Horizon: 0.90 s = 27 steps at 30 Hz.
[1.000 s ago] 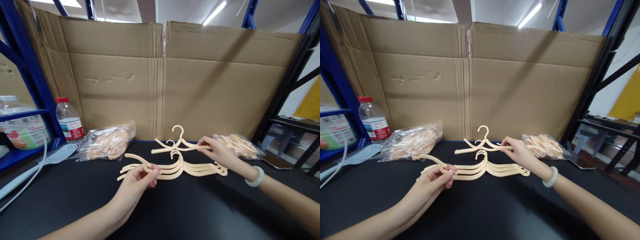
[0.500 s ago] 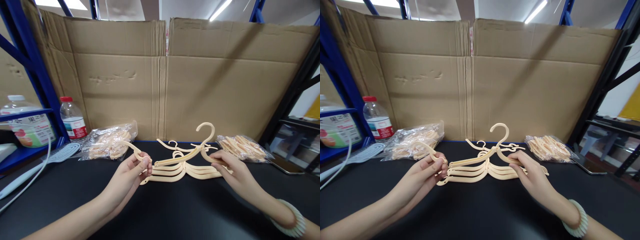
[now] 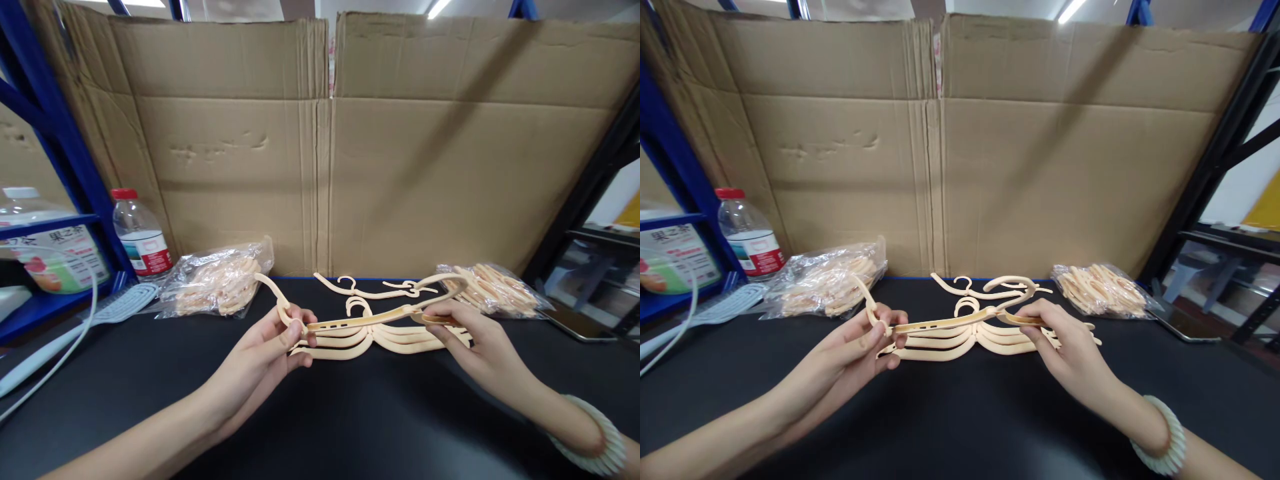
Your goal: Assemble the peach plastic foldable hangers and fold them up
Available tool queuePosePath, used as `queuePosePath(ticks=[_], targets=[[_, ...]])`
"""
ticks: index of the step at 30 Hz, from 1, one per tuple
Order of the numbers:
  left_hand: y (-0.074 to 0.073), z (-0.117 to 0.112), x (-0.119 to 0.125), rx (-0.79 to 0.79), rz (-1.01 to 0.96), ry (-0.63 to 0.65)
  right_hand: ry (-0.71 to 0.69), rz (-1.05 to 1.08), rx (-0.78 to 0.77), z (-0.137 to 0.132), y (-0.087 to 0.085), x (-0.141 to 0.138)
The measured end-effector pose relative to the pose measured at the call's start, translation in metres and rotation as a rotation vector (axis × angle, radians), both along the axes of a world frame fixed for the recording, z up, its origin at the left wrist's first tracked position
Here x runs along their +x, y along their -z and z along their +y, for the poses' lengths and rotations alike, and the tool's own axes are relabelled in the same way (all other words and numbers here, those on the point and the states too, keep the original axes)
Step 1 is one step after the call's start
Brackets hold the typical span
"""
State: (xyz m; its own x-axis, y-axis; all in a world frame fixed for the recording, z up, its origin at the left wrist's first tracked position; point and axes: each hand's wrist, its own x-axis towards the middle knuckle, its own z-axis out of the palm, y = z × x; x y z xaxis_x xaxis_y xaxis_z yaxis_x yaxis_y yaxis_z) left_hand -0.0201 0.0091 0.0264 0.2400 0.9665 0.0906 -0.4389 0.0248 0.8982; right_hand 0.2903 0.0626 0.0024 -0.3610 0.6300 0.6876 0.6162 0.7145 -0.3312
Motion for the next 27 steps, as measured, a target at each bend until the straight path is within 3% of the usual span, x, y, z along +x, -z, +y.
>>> queuePosePath(ticks=[20,27], targets=[[0.0033,-0.0006,0.0009,-0.051,-0.008,-0.006,0.049,-0.007,0.157,-0.0038,0.0021,-0.0027],[0.0034,-0.0001,0.0011,-0.053,0.008,-0.032,-0.025,-0.037,0.169,-0.0041,0.0017,-0.0041]])
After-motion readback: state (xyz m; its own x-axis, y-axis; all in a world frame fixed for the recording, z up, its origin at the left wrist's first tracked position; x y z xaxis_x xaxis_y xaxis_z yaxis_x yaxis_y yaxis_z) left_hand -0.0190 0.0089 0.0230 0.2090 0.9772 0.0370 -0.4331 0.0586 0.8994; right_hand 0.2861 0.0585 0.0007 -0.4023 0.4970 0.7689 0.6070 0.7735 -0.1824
